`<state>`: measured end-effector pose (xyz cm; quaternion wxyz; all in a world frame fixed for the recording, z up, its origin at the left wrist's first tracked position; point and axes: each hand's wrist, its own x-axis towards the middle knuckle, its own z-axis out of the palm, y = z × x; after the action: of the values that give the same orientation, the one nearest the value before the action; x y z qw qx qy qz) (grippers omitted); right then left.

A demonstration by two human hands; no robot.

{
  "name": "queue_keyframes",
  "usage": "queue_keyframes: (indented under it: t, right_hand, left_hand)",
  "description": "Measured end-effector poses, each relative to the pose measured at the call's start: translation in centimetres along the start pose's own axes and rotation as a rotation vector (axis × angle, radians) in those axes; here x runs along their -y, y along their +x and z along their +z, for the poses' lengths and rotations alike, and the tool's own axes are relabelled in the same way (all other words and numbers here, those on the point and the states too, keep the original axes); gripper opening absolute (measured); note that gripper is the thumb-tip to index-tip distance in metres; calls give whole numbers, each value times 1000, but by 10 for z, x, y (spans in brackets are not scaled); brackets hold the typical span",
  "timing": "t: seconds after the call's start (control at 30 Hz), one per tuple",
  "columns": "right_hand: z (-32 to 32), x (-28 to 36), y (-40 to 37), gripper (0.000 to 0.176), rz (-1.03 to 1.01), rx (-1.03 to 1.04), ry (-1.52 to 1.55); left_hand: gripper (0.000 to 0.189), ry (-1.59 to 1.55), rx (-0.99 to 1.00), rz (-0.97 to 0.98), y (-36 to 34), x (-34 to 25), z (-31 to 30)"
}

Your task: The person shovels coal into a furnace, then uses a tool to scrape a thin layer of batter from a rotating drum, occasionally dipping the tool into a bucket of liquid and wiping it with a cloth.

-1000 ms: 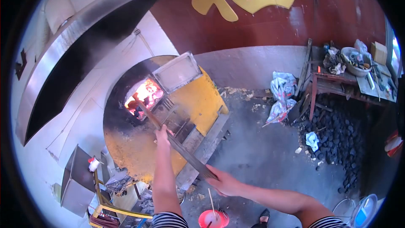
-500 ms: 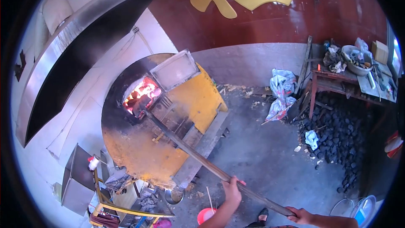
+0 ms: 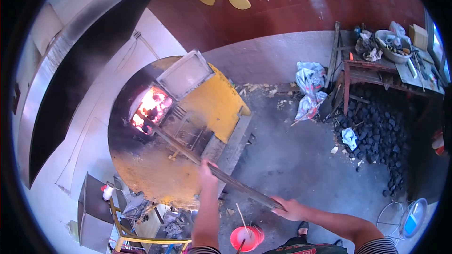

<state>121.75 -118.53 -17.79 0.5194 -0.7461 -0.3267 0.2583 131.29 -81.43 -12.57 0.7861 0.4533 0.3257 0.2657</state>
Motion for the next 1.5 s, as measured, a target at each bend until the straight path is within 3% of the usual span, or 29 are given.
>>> queue_keyframes:
  t: [0.07,0.13,0.2,0.27,0.33,0.4,0.43,0.47,0.5,0.53,0.6,0.63,0.73,0.83,0.9,0.93,0.97,1.03,1.07,1.1,1.2,1.3,1.37,1.43,1.5]
  right_hand:
    - [7,-61,-44,57,115,36,-13]
    - [7,-101,-93,54,204,72,-26]
    - [4,-128,-152,50,275,61,-91]
    - [-4,-133,-216,48,350,34,-105]
    - [-22,-120,-285,43,670,116,109]
    - [-22,-124,-371,42,768,11,140]
    - [-16,-131,-421,39,679,-117,-201]
    - [-16,-109,-461,31,784,-232,-430]
    - [-5,-102,-511,28,787,-435,-412]
    - [16,-94,-557,28,723,-629,-693]
    - [79,-76,-641,29,850,-680,-762]
    - [104,-69,-674,30,881,-701,-866]
    - [190,-24,-756,32,984,-546,-501]
    - [208,64,-773,42,1217,-416,-8]
    - [219,98,-772,44,1430,-369,74]
    - [230,106,-778,46,1439,-482,131]
    - [199,139,-766,31,1501,-517,107]
    - [208,140,-782,26,1642,-544,131]
    - [206,141,-791,27,1673,-606,231]
    - [214,138,-797,25,1654,-601,-5]
    - [188,116,-790,24,1682,-587,-41]
    - [145,56,-775,17,1605,-553,-200]
    - [107,-4,-761,16,1611,-527,-158]
    - [65,-65,-736,17,1500,-659,-222]
    - [31,-121,-704,19,1458,-707,-129]
  left_hand:
    - [11,-40,-38,-90,-54,50,4]
    - [11,-23,75,-136,-97,95,-4]
    - [9,-119,109,-301,-147,126,-2]
    - [10,-150,154,-393,-205,152,3]
    - [11,-175,207,-512,-264,173,11]
    - [10,-187,419,-660,-336,197,16]
    - [10,-146,454,-752,-376,204,22]
    - [12,-30,489,-812,-412,206,31]
    - [15,86,530,-866,-442,213,40]
    - [17,51,483,-921,-465,225,49]
    - [21,120,326,-1003,-490,263,53]
    - [21,145,349,-1035,-502,312,36]
    - [19,516,364,-1028,-551,426,-23]
    - [15,581,482,-1204,-616,479,-36]
    - [14,580,601,-1325,-663,513,-41]
    - [14,620,608,-1434,-689,523,-42]
    - [15,656,614,-1543,-716,536,-44]
    - [13,665,725,-1651,-757,587,-72]
    - [11,665,602,-1687,-782,603,-78]
    - [10,668,478,-1719,-798,615,-78]
    - [12,753,356,-1746,-810,642,-58]
    - [11,761,444,-1661,-777,700,-16]
    - [11,683,432,-1641,-741,737,35]
    - [15,663,508,-1551,-697,780,89]
    - [14,702,452,-1447,-651,818,145]
